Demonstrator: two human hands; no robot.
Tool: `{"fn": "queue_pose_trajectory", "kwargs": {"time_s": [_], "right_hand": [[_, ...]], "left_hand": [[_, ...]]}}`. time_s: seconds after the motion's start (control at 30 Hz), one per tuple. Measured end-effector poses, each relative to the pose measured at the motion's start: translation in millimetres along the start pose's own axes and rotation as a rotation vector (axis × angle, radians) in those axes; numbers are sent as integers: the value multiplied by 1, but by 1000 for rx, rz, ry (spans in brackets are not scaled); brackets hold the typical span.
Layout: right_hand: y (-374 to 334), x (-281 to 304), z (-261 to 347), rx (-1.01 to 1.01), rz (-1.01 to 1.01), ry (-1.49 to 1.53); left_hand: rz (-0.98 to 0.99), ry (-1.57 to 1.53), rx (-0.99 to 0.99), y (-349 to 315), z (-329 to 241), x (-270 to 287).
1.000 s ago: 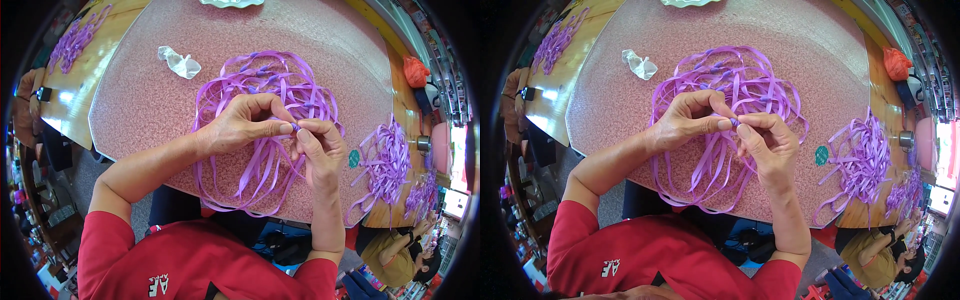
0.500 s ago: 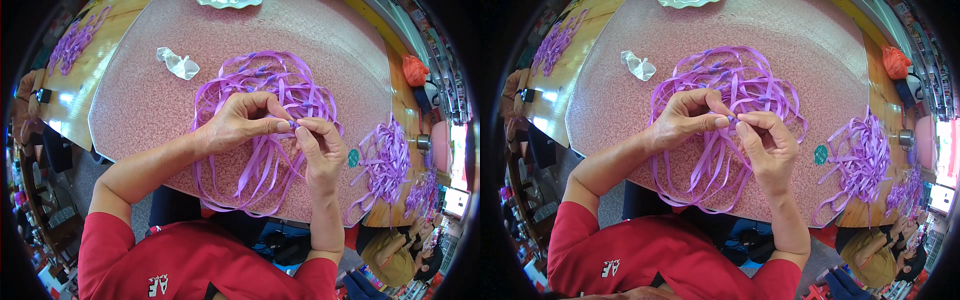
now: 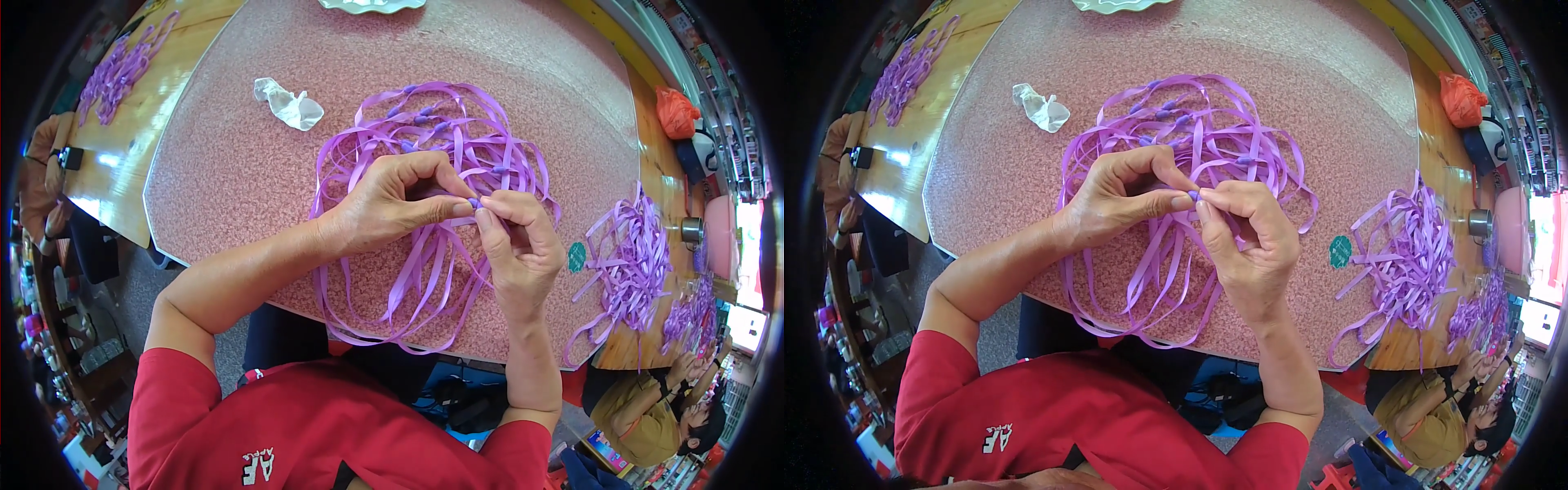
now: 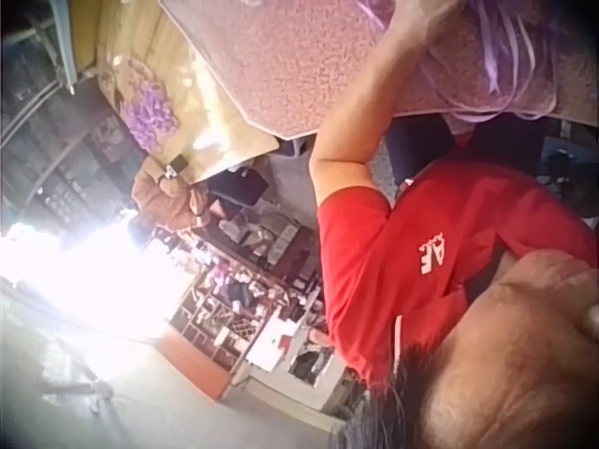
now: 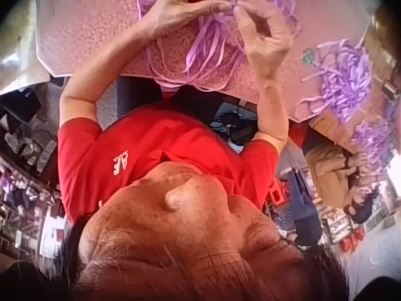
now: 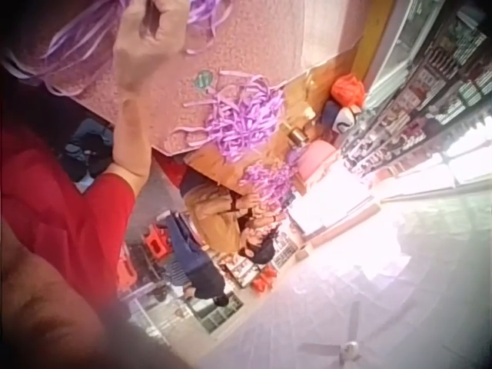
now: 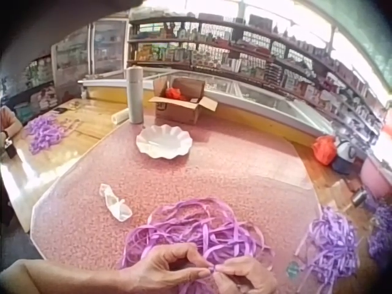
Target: Braiding several strands of purple ribbon together into a decorative cord or item.
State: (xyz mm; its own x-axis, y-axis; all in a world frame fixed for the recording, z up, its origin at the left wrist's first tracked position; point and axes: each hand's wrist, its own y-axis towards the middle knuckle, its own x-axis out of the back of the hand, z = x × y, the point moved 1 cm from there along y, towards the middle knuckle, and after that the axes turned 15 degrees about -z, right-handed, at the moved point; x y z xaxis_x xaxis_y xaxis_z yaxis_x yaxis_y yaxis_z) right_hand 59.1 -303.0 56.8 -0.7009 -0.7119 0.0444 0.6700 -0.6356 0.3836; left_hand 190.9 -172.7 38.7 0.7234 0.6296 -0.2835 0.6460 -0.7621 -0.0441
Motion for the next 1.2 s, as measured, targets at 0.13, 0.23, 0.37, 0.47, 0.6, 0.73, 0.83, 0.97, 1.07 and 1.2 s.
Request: {"fn": "queue_pose_trajectory", "kwargs": {"time_s": [0.13,0.23,0.37,0.47,0.6,0.73,0.83,0.97,1.07,1.2], "right_hand": [[-2,1,-2,-94,0,134],[-3,0,-1,-88,-3,198],[0,1,1,-106,32,177],[0,0,3,-182,16,213],[-1,-1,-2,-395,-18,375],[-1,-2,-1,-399,-23,363],[-2,-2,2,-398,-29,337],[-2,-3,1,-399,-37,328],[-2,-1,-1,-414,-29,325],[-1,0,0,-425,-31,364]], "left_hand": [[6,-8,-44,-1,-3,-1],[21,-43,-48,-1,-3,-2],[27,-18,-85,-2,-3,-1],[23,-51,-63,-2,-4,-2],[18,-177,22,-2,-4,-3],[26,-141,-50,-2,-4,-4],[27,-68,-82,-4,-5,-4],[7,-13,-167,-5,-1,-4],[2,3,-184,-5,-1,-4],[-7,-72,-136,-5,-2,-6]]}}
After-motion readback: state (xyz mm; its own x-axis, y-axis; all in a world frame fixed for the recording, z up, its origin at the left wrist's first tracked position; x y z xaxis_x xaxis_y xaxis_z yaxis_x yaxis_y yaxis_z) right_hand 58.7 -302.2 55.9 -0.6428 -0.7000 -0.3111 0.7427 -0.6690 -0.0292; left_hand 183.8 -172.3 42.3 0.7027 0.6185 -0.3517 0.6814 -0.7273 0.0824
